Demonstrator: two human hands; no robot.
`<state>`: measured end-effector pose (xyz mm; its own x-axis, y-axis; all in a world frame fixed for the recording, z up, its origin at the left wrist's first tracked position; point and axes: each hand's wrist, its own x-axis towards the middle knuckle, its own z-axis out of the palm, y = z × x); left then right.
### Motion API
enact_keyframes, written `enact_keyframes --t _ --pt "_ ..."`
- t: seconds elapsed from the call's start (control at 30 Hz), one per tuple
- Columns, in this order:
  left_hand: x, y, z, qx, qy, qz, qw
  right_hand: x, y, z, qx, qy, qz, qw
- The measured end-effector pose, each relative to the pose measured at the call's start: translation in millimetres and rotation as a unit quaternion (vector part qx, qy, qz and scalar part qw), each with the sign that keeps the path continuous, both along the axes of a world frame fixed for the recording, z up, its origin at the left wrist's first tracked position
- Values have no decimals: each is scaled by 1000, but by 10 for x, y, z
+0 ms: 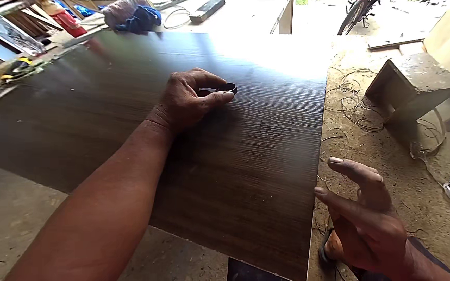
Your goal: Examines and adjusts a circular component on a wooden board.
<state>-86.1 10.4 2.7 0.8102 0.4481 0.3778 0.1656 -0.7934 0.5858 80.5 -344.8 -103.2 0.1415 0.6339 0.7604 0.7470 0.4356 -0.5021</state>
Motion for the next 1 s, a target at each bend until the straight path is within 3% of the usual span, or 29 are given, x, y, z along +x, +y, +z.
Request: enact_keyframes --t 0.13,0.3,0.5,1.0 --pt "-6 9 2 -6 1 3 1000 -20 -29 19 22 -3 38 999" --pt "-5 9 -3 -9 -1 -1 1000 -21 3 18 -16 5 -8 1000" --pt "-9 -3 8 -5 6 7 1000 -40 -61 1 24 -15 59 998" --pt "-7 -2 9 -2 5 6 1000 -65 -71 -33 31 -11 41 999"
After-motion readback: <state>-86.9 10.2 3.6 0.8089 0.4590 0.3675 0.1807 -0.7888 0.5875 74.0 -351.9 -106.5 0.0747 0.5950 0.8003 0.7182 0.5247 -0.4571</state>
